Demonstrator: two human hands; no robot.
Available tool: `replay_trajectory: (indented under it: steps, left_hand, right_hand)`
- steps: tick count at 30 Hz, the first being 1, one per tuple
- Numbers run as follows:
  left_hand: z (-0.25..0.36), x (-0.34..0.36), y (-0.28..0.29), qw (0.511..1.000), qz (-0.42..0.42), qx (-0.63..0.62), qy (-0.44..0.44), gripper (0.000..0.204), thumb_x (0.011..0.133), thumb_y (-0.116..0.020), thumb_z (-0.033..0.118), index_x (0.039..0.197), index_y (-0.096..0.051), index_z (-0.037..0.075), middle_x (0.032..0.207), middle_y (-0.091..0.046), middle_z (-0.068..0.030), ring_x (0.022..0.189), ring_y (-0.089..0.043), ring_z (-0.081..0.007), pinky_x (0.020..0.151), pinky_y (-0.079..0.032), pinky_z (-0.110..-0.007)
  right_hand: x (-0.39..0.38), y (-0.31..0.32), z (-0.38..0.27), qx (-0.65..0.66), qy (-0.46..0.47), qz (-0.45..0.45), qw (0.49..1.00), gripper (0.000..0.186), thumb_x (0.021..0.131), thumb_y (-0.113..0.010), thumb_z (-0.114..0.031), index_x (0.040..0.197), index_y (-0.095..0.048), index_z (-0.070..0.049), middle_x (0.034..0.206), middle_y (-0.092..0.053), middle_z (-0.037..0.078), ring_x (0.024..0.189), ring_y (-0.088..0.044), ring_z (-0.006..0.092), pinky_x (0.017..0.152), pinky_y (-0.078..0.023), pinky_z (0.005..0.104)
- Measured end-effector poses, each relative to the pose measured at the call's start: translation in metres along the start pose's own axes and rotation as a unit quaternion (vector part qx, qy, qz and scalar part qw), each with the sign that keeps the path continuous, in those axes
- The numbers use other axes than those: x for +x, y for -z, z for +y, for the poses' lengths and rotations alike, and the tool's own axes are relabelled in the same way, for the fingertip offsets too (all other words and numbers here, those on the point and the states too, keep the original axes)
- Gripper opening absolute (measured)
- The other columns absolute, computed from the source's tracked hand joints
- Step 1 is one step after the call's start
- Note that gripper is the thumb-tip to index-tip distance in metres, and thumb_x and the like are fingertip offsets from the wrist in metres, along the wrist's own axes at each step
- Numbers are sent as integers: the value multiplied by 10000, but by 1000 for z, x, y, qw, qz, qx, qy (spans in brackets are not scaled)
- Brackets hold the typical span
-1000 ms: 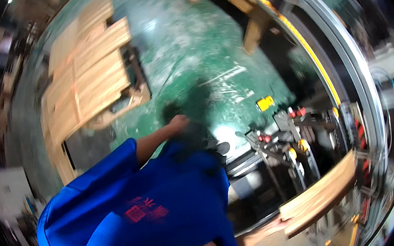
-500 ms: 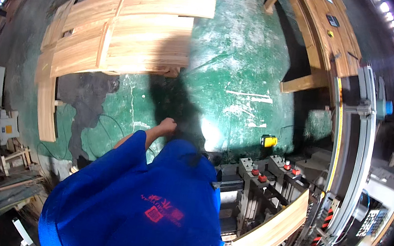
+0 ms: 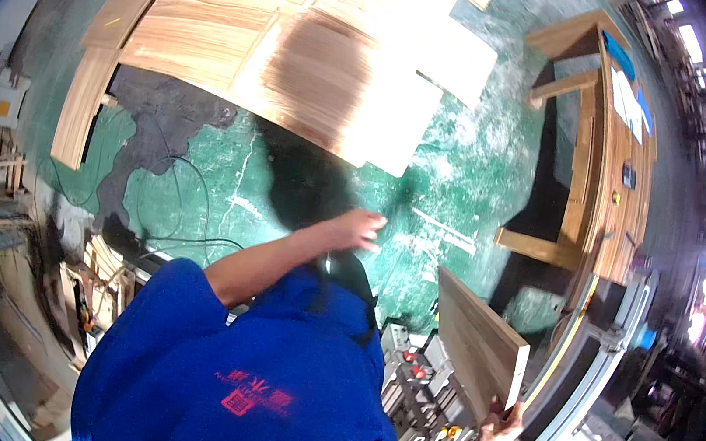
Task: The person repeatedly picks up rectangular wooden boards and feeds them into a woodworking machine. They also adjust the machine's internal components using a wrench.
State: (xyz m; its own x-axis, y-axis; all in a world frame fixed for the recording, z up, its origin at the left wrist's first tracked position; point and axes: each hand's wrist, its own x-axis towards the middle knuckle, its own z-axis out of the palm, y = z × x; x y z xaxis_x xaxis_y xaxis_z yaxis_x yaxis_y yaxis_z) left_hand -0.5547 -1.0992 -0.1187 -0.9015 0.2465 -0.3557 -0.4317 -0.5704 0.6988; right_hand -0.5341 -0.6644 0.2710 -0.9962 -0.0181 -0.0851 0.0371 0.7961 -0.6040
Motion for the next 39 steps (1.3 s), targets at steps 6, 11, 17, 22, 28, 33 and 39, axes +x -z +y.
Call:
replay_trajectory:
  steps: [6, 11, 17, 22, 28, 33, 39]
  left_hand:
    - [156, -23, -128, 893, 51, -431, 120, 558, 1046, -500, 500, 1319, -525, 13, 1064, -572, -69, 1054, -590, -227, 1140, -415, -414]
    - [234, -39, -114, 955, 94, -216, -182, 503, 1046, -536, 335, 1407, -485, -12, 1365, -611, -139, 1259, -584, -259, 1112, -445, -425]
    - [304, -81, -23, 890, 126, -357, -253, 516, 1012, -584, 259, 1439, -456, 0, 1364, -606, -130, 1236, -606, -264, 1098, -471, -433]
    - [331, -109, 109, 838, 140, -420, -318, 523, 1012, -604, 209, 1471, -430, 28, 1385, -592, -131, 1257, -597, -269, 1074, -499, -445]
    - [416, -143, 279, 831, 227, -405, -307, 409, 975, -673, 167, 1344, -559, 34, 1265, -660, -83, 1176, -638, -243, 1028, -535, -406]
    - [462, -143, 450, 803, 251, -465, -275, 361, 946, -702, 122, 1282, -594, 44, 1214, -677, -84, 1139, -652, -238, 1003, -553, -388]
    - [493, -128, 612, 800, 248, -465, -286, 415, 956, -714, 179, 1326, -571, 56, 1265, -645, -87, 1191, -619, -237, 1014, -548, -383]
  right_hand:
    - [103, 4, -191, -236, 459, -159, 842, 343, 933, -642, -294, 1142, -687, -26, 1053, -710, 155, 1043, -667, 363, 951, -509, 498]
    - [186, -32, -210, -264, 664, -58, 697, 222, 847, -732, -115, 1056, -681, -60, 1085, -711, 125, 1104, -637, 357, 1037, -466, 593]
    - [265, -126, -272, -217, 603, 75, 764, 586, 842, -659, 9, 1405, -612, -142, 1511, -489, 178, 1418, -417, 392, 1189, -295, 562]
    - [301, -287, -333, 444, 145, -307, 829, 670, 1074, -457, -473, 1555, -337, -23, 1571, -413, 160, 1444, -396, 309, 1210, -279, 459]
    - [271, -517, -480, 459, -42, -203, 864, 781, 1059, -406, -576, 1588, -284, -15, 1347, -602, 118, 1216, -592, 221, 1085, -429, 348]
    - [281, -656, -586, 362, -44, -151, 919, 393, 1023, -598, -458, 874, -574, -96, 622, -427, -61, 478, -370, 44, 407, -314, 237]
    - [332, -791, -671, 312, -54, -168, 934, 449, 979, -651, -492, 911, -585, -52, 707, -547, 10, 515, -501, 111, 429, -446, 285]
